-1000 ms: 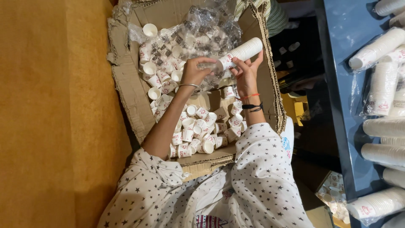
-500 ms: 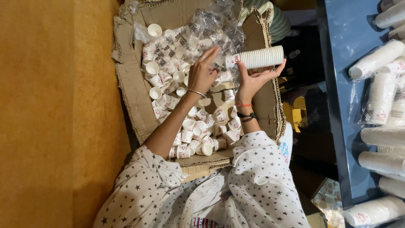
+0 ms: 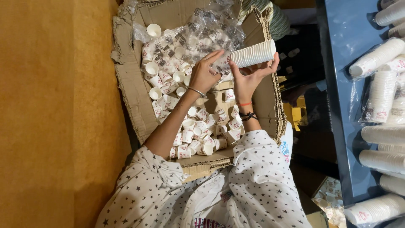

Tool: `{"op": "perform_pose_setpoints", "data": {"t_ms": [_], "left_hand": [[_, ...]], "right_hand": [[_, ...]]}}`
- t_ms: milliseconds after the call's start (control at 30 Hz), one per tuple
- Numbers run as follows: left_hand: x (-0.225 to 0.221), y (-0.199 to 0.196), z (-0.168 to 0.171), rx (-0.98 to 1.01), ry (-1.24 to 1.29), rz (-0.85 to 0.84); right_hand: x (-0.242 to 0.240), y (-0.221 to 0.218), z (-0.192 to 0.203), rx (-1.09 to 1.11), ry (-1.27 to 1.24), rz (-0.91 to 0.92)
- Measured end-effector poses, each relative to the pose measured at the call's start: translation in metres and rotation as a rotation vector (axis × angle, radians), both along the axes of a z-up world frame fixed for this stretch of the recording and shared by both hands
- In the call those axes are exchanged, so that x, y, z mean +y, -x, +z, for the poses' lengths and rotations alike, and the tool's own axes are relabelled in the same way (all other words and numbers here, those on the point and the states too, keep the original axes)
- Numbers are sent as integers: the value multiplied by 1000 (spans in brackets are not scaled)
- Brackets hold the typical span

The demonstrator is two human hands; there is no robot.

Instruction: Packing and stacking small paper cups into a cardboard box.

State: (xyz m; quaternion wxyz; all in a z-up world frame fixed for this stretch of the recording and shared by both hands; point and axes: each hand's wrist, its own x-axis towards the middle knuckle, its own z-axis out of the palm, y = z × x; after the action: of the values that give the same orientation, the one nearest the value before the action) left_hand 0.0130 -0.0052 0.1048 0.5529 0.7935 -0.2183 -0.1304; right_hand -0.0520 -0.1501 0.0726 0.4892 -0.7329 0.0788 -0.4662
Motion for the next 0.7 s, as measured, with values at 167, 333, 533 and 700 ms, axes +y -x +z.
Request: {"op": "perform_pose_setpoints", "data": {"t_ms": [167,333,533,700], "left_hand": [[3,-14,-40,-29,182,-52],[2,-14,-34,-222,167,-48],[1,-13,-39,-264,77,-81],[9,-13,-39,-101,174,-20]], "right_hand": [[-12,-3,-19,65,-171,125],[-13,1,3,108,-145,154],[-12,3,14,314,23,193],[-13,5,2,417,531,404]]}}
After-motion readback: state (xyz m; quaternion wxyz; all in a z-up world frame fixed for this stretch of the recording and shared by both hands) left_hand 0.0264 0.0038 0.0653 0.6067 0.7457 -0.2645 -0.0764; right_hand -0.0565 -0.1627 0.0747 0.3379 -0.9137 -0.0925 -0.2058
